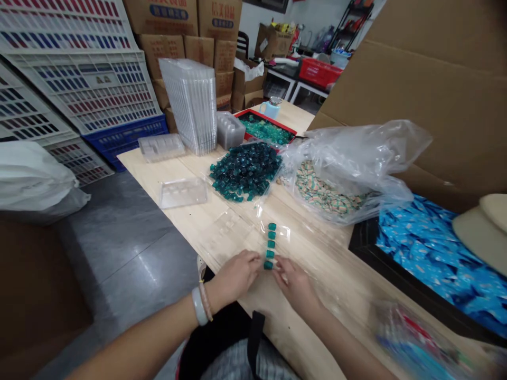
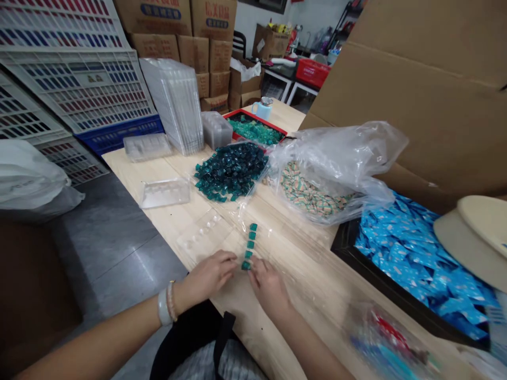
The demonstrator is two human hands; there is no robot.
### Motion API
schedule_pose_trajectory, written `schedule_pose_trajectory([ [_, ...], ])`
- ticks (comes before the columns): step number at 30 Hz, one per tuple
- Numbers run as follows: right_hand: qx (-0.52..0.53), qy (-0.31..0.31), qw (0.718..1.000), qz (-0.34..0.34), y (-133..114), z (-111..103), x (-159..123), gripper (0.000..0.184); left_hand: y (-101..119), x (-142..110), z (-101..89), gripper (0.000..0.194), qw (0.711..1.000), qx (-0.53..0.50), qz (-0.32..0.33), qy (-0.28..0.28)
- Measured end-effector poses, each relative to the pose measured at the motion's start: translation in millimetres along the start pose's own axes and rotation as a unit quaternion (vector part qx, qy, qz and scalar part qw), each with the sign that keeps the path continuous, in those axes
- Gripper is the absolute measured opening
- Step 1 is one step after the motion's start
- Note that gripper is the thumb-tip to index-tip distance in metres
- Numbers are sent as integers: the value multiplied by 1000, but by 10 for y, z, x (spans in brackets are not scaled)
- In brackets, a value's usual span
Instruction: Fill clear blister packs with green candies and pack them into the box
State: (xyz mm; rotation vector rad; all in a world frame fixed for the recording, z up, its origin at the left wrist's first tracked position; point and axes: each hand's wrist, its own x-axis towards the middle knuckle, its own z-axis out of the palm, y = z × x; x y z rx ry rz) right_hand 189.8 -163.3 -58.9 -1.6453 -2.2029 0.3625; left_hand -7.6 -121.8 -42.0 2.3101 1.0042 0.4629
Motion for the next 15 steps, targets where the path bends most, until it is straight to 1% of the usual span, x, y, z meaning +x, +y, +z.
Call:
schedule_pose_trajectory([
  [2,-5,35,999,5,-4,-155,177,21,-151,165,-206,19,999,8,-11,49],
  [4,-9,55,998,-23,-32,-242,562,20,-348,449,-385,21,992,52,-61,99],
  [5,-8,51,998,-41,-51,-240,813,21,-444,615,-446,20,985,85,-94,118],
  [6,-6,43,998,-47,-70,-205,1081,22,-530,778,-485,19,976,120,-131,130],
  [8,-24,21,999,-26,-91,-62,1588,25,-665,1046,-505,18,959,169,-183,139],
  [10,-47,-11,999,-13,-67,122,1951,23,-764,1185,-488,19,952,182,-200,141],
  [11,-54,-24,998,-12,-37,207,2059,21,-808,1206,-479,19,954,173,-195,146],
  [13,-57,-34,998,-18,50,326,2147,19,-892,1185,-480,15,961,115,-179,176],
  [15,-21,-34,999,-14,145,359,2136,17,-956,1142,-502,14,958,-4,-176,226],
])
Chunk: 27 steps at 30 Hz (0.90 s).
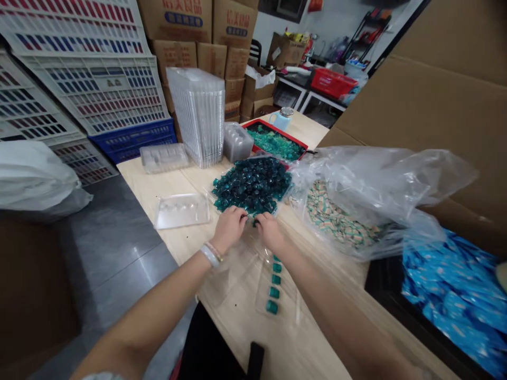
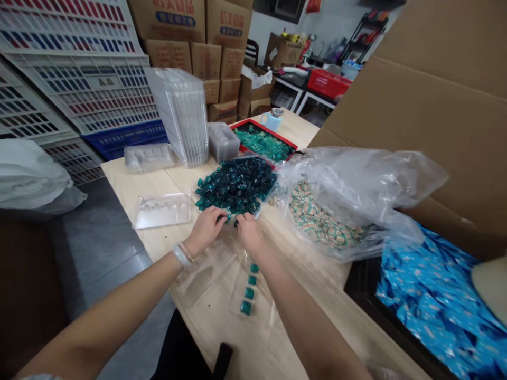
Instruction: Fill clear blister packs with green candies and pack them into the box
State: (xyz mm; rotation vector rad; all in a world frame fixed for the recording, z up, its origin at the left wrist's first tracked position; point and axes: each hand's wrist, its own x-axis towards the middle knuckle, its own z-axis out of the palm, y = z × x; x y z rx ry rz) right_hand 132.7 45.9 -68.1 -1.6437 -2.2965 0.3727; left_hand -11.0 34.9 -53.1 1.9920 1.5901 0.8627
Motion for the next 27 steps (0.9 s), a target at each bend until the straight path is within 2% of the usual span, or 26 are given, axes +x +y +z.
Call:
schedule_pose_trajectory([
  [2,119,17,992,40,75,-34,-32,12,-22,6,-24,15,984,-165,-71,18],
  [3,187,28,980,69,98,-68,-43,10,-8,12,-22,16,961,-251,-117,18],
  [6,387,43,907,163,100,-187,-60,12,111,18,43,20,874,-435,-216,-14],
  [7,448,38,873,187,80,-224,-70,16,159,11,81,22,860,-458,-224,-27],
  [8,506,29,837,207,53,-257,-85,20,203,0,122,23,858,-462,-221,-40],
  [10,598,16,763,244,-8,-315,-131,24,260,-34,201,25,872,-445,-196,-55],
  [12,627,9,732,266,-58,-362,-187,25,270,-75,252,26,884,-432,-167,-63],
  [16,652,-25,700,289,-100,-420,-276,24,237,-153,219,25,874,-450,-153,-101],
  [18,662,-46,686,299,-118,-428,-306,25,245,-188,148,24,894,-414,-134,-103],
  [20,666,-56,677,308,-154,-425,-336,27,274,-229,71,24,931,-346,-84,-76],
  [23,657,-39,693,292,-248,-408,-394,29,312,-310,-16,26,962,-270,-24,-36],
  [27,626,-10,748,220,-396,-375,-448,29,293,-409,-69,22,965,-254,-58,-20],
])
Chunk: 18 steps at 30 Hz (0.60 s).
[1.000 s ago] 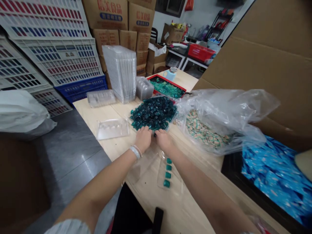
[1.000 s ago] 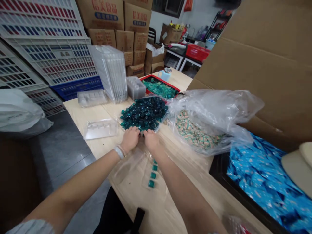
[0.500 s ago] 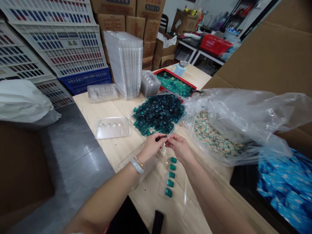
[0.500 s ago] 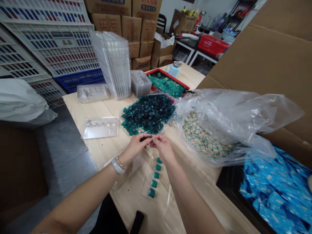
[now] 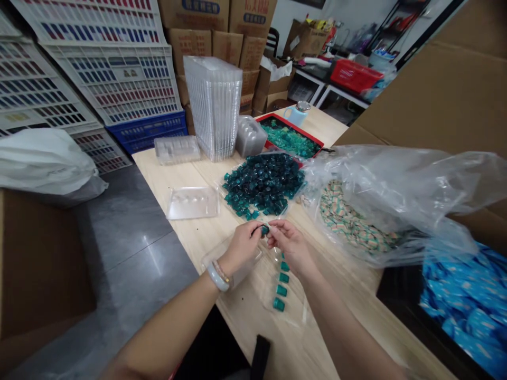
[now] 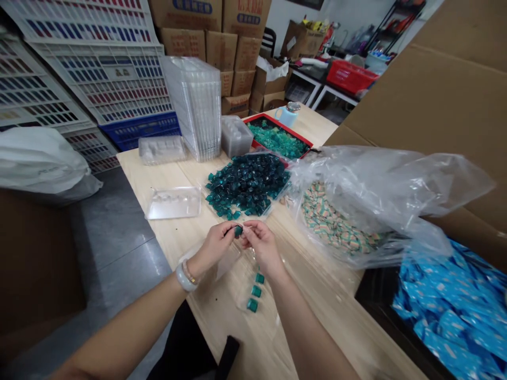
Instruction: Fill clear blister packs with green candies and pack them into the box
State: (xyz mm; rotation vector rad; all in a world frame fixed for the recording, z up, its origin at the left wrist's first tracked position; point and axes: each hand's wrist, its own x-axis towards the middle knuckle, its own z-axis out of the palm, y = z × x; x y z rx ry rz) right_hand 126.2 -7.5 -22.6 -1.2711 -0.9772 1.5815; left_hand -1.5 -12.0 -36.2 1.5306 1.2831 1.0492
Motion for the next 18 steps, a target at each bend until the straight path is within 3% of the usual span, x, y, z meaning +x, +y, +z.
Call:
schedule_pose_trajectory([
  [5,-13,-2,998,-56,-18,172,21,25,17,29,-111,18,995,-24,-32,90],
  [9,-57,11,997,-48,29,217,35,24,-18,-19,-270,17,998,-36,-38,45],
  [12,-200,35,976,-78,153,190,45,20,-174,-223,-369,29,991,-84,-95,46],
  [14,-351,24,926,-138,233,198,64,13,-302,-381,-390,35,979,-135,-145,48],
  [18,-607,-40,769,-197,325,315,87,10,-479,-563,-355,30,974,-171,-145,24],
])
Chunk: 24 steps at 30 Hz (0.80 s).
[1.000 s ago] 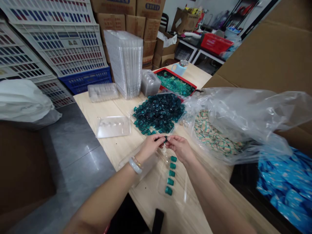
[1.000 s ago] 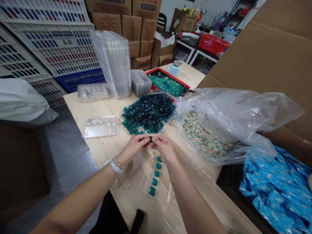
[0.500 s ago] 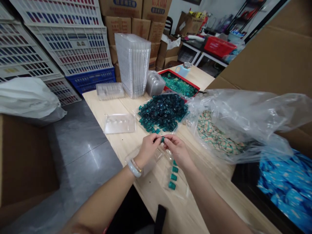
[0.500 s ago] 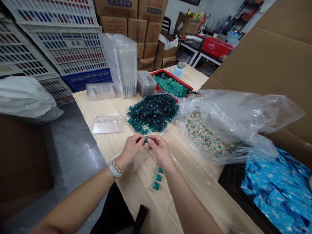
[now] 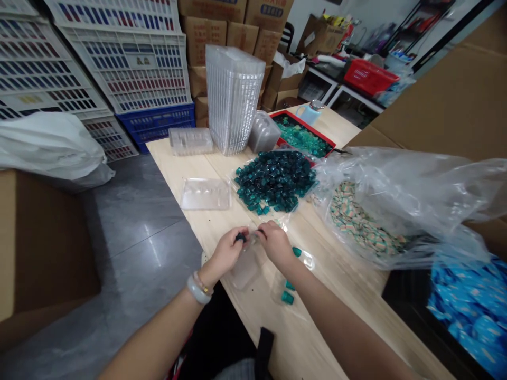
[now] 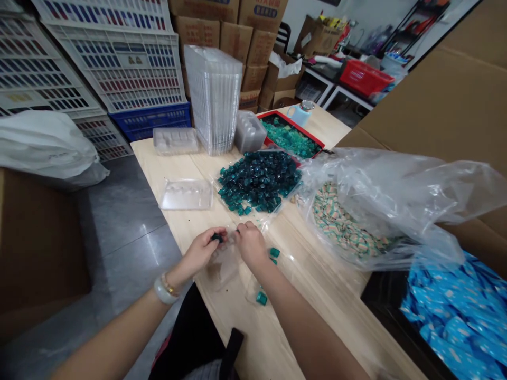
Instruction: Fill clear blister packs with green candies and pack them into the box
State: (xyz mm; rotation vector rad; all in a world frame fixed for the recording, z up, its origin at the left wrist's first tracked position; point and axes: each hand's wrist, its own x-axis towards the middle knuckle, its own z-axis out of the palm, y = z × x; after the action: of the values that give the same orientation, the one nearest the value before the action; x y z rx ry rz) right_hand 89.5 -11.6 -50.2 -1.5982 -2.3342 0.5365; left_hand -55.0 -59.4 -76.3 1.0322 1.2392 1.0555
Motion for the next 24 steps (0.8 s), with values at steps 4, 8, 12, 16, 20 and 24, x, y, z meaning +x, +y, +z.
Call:
schedule_pose_trajectory([
  [4,-58,-14,998,-14,-31,94,-35,14,-71,1,-6,24,998,45,23,27],
  [8,19,5,999,-44,56,106,-123,20,-22,-5,-23,26,998,45,21,38],
  [12,192,46,980,-5,25,-63,-218,25,150,-27,11,26,999,28,33,26],
  [16,474,-67,871,112,-131,-251,-301,17,322,-16,102,25,998,-56,22,-34],
  [20,621,-109,754,187,-218,-310,-412,20,354,-42,185,26,993,-103,-5,-62],
  [24,705,-128,664,215,-218,-246,-614,22,266,-181,247,35,982,-160,-66,-76],
])
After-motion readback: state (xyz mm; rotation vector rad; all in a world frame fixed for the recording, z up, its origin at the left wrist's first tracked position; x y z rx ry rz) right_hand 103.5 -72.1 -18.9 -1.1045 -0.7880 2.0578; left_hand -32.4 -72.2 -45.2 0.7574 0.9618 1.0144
